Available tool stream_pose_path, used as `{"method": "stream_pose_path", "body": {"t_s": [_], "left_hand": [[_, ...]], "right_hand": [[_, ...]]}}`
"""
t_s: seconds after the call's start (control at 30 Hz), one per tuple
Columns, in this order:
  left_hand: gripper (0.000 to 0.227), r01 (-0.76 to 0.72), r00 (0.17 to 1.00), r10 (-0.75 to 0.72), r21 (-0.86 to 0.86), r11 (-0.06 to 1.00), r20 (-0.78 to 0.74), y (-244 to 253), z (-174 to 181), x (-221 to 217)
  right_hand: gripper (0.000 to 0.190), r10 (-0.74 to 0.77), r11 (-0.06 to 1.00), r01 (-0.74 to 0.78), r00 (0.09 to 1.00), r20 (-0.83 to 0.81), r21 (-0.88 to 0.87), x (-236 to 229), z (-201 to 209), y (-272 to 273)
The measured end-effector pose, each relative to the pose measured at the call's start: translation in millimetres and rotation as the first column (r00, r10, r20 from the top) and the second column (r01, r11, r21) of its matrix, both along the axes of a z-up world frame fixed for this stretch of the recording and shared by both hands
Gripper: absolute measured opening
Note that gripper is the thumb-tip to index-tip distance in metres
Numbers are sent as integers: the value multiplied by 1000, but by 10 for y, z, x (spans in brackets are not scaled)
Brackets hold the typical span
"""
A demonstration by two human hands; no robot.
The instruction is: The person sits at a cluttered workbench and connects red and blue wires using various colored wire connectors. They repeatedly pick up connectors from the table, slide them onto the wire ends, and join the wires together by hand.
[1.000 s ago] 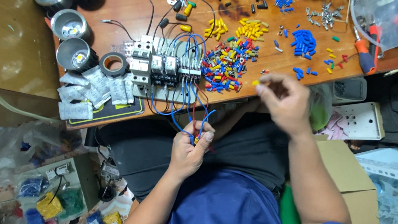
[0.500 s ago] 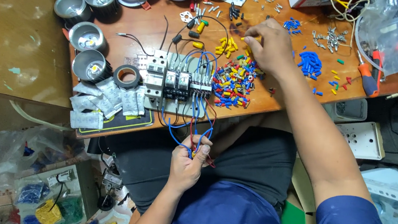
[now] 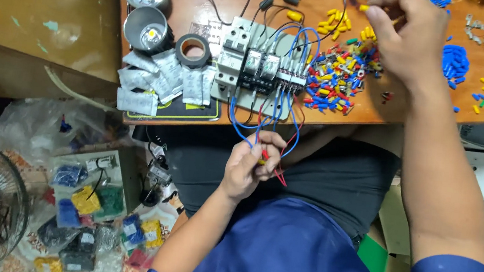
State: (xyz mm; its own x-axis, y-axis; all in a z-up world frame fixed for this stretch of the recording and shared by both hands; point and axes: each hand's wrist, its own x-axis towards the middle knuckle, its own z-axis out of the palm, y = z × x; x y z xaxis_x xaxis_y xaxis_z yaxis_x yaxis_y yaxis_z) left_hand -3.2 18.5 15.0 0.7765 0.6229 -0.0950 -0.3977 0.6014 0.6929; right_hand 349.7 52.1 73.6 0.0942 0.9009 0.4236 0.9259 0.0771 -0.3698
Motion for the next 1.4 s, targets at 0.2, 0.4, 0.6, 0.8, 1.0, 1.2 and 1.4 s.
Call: {"method": "stream_pose_path", "body": {"t_s": [0.2,0.4,0.6,0.8,1.0,1.2,1.4], "left_hand": [[46,85,993,-75,-105,991,94,-28,-51,78],[46,-118,993,116,73,990,28,-187,-130,241],[44,-132,991,132,118,984,5,-228,-62,243],[42,-101,995,103,179,979,-3,-269,-20,254],[39,-94,995,97,259,961,1,-321,-32,278],[30,-60,994,88,371,927,-60,-322,73,256],[20,43,972,89,541,840,-216,-283,179,197]], "right_hand": [[13,-32,994,-10,922,-387,-106,-764,316,-541],[16,54,993,-114,574,-817,-14,-1253,184,-925],[12,65,998,-43,420,-905,52,-1488,135,-1219],[13,62,994,65,364,-929,92,-1580,210,-1341],[10,85,989,85,333,-939,120,-1621,253,-1420],[9,79,982,130,379,-922,137,-1611,320,-1551],[8,61,995,13,692,-719,97,-1535,552,-1718]]}}
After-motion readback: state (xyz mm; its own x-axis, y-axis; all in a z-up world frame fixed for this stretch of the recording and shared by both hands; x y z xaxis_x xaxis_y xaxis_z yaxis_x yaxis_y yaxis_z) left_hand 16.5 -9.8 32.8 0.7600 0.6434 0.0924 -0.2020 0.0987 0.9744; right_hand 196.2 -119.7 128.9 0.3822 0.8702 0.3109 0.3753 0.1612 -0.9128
